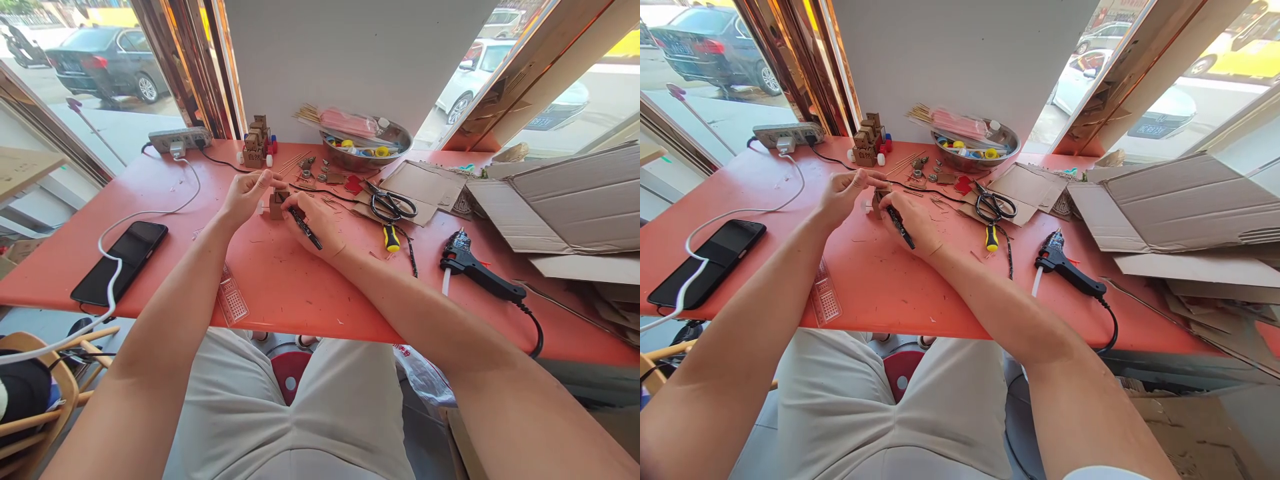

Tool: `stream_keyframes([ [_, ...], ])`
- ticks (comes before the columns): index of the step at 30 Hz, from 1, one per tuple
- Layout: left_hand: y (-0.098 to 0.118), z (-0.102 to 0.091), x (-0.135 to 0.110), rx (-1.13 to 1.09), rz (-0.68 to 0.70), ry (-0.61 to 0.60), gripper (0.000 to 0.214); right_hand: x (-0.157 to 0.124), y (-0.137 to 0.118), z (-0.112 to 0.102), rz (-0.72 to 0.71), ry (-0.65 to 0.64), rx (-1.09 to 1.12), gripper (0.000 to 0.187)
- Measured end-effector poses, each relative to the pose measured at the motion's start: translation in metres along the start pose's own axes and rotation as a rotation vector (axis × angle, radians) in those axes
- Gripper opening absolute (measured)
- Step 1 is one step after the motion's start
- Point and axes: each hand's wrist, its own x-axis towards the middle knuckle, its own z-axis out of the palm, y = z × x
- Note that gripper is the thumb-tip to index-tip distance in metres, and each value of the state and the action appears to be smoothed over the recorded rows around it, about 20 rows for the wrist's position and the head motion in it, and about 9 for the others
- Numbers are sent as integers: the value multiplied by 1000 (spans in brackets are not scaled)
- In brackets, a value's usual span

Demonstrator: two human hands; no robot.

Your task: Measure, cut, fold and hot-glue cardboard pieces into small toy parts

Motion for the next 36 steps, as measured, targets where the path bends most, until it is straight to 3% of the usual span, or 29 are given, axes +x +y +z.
stream_keyframes([
  [20,-9,3,2,-121,75,27,61,0,12,6,-104,50,46,10],
  [28,-9,1,3,-99,84,-3,73,0,13,6,-119,66,28,11],
  [36,-9,2,2,-96,78,11,67,1,17,8,-145,76,25,10],
])
